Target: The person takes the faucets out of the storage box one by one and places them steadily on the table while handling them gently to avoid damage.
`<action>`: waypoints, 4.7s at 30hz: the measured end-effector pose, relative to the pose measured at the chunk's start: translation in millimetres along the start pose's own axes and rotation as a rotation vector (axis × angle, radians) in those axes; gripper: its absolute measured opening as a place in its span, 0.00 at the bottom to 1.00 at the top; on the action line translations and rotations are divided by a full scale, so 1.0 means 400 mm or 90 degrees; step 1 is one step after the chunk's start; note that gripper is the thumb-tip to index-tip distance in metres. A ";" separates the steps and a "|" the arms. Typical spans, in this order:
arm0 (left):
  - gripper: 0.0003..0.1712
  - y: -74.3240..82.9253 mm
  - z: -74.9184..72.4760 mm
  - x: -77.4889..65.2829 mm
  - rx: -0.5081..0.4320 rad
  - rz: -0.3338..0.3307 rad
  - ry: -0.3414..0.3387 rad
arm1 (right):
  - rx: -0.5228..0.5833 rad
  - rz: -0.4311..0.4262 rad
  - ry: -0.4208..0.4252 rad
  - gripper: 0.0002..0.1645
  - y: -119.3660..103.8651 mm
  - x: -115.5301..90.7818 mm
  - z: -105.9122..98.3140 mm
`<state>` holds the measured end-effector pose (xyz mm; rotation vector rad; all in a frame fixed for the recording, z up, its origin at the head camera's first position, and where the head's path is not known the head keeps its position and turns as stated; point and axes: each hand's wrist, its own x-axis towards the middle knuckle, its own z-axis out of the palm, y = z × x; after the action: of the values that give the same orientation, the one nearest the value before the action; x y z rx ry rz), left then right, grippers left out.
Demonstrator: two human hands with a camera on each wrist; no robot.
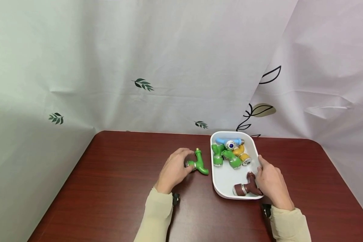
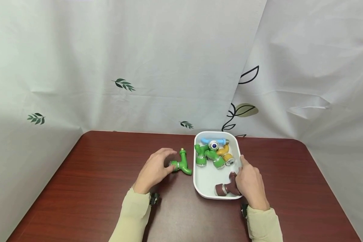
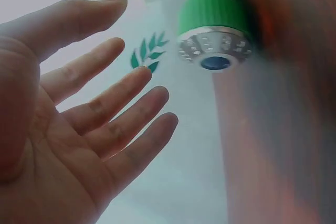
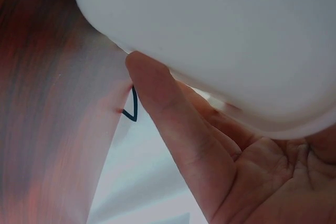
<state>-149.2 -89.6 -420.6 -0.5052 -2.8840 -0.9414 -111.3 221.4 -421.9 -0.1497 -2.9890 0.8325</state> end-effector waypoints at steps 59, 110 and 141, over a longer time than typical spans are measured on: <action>0.22 0.250 0.116 0.016 0.228 0.223 -0.144 | -0.007 0.017 -0.008 0.31 -0.005 -0.002 -0.001; 0.02 0.271 0.218 0.039 0.203 0.259 -0.210 | -0.002 0.013 -0.003 0.30 -0.006 -0.004 -0.002; 0.05 0.248 0.179 0.037 0.140 0.293 -0.156 | -0.010 0.006 0.004 0.30 -0.009 -0.004 -0.001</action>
<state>-128.0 31.7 -420.7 -1.2642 -2.8172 -0.5152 -110.0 218.2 -419.7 -0.1653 -2.9922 0.8089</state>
